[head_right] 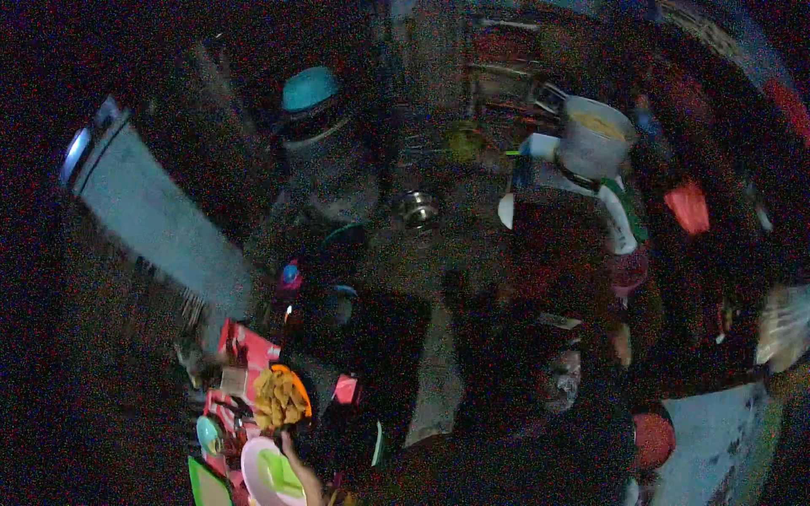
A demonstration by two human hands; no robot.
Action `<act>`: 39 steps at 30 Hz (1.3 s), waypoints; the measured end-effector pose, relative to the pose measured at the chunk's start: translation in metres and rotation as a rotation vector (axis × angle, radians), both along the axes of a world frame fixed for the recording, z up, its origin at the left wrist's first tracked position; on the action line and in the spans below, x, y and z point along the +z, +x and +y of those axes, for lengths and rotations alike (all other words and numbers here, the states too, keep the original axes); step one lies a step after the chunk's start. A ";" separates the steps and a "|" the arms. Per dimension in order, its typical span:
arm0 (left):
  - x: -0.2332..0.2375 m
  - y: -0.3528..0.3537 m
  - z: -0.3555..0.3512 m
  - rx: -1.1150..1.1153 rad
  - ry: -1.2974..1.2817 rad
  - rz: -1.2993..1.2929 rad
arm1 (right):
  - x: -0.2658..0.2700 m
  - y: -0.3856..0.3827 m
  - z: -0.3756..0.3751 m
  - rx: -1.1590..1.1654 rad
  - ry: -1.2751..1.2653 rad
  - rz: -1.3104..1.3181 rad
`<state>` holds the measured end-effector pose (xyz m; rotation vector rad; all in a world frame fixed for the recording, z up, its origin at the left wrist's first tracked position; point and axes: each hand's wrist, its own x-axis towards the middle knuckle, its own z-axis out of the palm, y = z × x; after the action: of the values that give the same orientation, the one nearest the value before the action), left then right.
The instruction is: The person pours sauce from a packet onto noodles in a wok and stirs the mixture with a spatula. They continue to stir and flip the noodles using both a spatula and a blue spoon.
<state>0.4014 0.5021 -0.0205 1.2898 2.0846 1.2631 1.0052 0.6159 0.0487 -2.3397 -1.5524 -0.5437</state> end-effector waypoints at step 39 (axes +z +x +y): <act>0.146 -0.356 -0.618 0.987 -0.020 0.214 | -0.052 -0.989 -0.588 2.316 -1.740 1.268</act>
<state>0.0457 -0.1160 0.1256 0.3242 3.0276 1.4597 0.0159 0.0279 -0.0029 -0.7397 1.8835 -2.1513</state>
